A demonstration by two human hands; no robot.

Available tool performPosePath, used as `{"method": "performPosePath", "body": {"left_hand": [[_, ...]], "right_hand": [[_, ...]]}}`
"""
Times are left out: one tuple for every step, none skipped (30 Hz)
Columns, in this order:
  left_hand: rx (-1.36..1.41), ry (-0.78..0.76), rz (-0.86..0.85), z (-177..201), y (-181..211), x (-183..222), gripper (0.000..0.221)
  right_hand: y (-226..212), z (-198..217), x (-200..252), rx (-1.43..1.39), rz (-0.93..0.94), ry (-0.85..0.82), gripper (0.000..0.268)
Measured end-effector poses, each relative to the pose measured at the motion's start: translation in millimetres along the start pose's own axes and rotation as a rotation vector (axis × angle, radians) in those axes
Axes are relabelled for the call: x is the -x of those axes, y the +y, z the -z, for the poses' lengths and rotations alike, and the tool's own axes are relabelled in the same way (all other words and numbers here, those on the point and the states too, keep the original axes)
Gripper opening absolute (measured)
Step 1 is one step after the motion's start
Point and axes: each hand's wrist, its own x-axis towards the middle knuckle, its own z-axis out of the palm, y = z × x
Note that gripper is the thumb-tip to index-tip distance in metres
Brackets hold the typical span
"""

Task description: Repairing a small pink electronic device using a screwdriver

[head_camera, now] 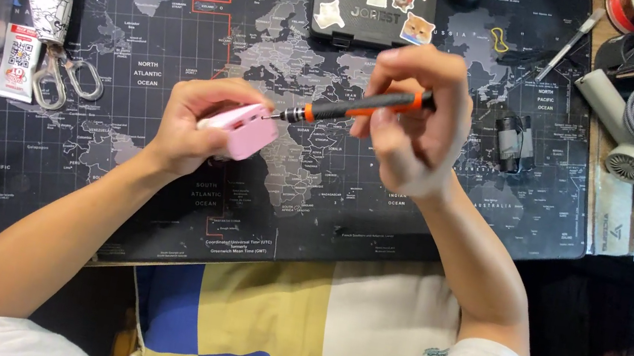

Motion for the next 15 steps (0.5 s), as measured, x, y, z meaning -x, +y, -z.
{"method": "performPosePath", "body": {"left_hand": [[-0.195, -0.039, 0.095, -1.7, 13.6, -1.6, 0.053], [-0.196, -0.037, 0.093, -6.0, 21.0, -4.3, 0.053], [-0.286, -0.066, 0.070, -10.5, 28.6, -6.8, 0.048], [-0.377, -0.094, 0.046, -14.6, 36.7, -9.6, 0.044], [-0.379, -0.093, 0.044, -17.7, 40.3, -11.6, 0.044], [-0.456, -0.112, -0.024, -20.8, 43.9, -13.1, 0.036], [-0.533, -0.132, -0.091, -23.7, 47.4, -14.7, 0.031], [-0.535, -0.129, -0.091, -24.8, 44.8, -13.6, 0.031], [-0.587, -0.125, -0.117, -25.7, 42.2, -12.5, 0.029], [-0.639, -0.121, -0.143, -26.7, 39.3, -11.3, 0.028], [-0.640, -0.118, -0.144, -27.9, 38.9, -11.3, 0.028], [-0.785, -0.115, -0.214, -29.1, 38.3, -11.1, 0.025], [-0.930, -0.112, -0.283, -30.1, 37.5, -11.1, 0.024], [-0.930, -0.109, -0.282, -30.7, 37.8, -10.8, 0.024], [-0.947, -0.114, -0.266, -31.3, 38.0, -10.6, 0.021]], "right_hand": [[-7.4, -1.4, -3.1, 0.014, -0.090, -0.002, 0.024], [-6.9, -1.7, -3.2, 0.013, -0.088, -0.003, 0.024], [-6.6, -1.9, -3.5, -0.026, -0.214, 0.053, 0.027], [-6.2, -2.4, -4.0, -0.066, -0.339, 0.110, 0.031], [-5.2, -2.1, -5.9, -0.068, -0.337, 0.108, 0.031], [-4.0, -2.1, -7.5, -0.065, -0.371, 0.108, 0.029], [-2.8, -2.1, -9.2, -0.063, -0.406, 0.107, 0.028], [-1.9, -2.2, -9.5, -0.065, -0.405, 0.104, 0.028], [-1.0, -2.3, -9.8, -0.083, -0.441, 0.108, 0.027], [-0.1, -2.5, -10.1, -0.100, -0.476, 0.111, 0.026], [0.8, -2.8, -9.9, -0.101, -0.475, 0.108, 0.026], [1.8, -3.2, -9.6, -0.113, -0.495, 0.113, 0.025], [3.0, -3.6, -9.3, -0.125, -0.514, 0.118, 0.024], [3.7, -3.6, -9.2, -0.126, -0.515, 0.115, 0.024], [4.6, -3.6, -8.9, -0.139, -0.526, 0.120, 0.024]]}}
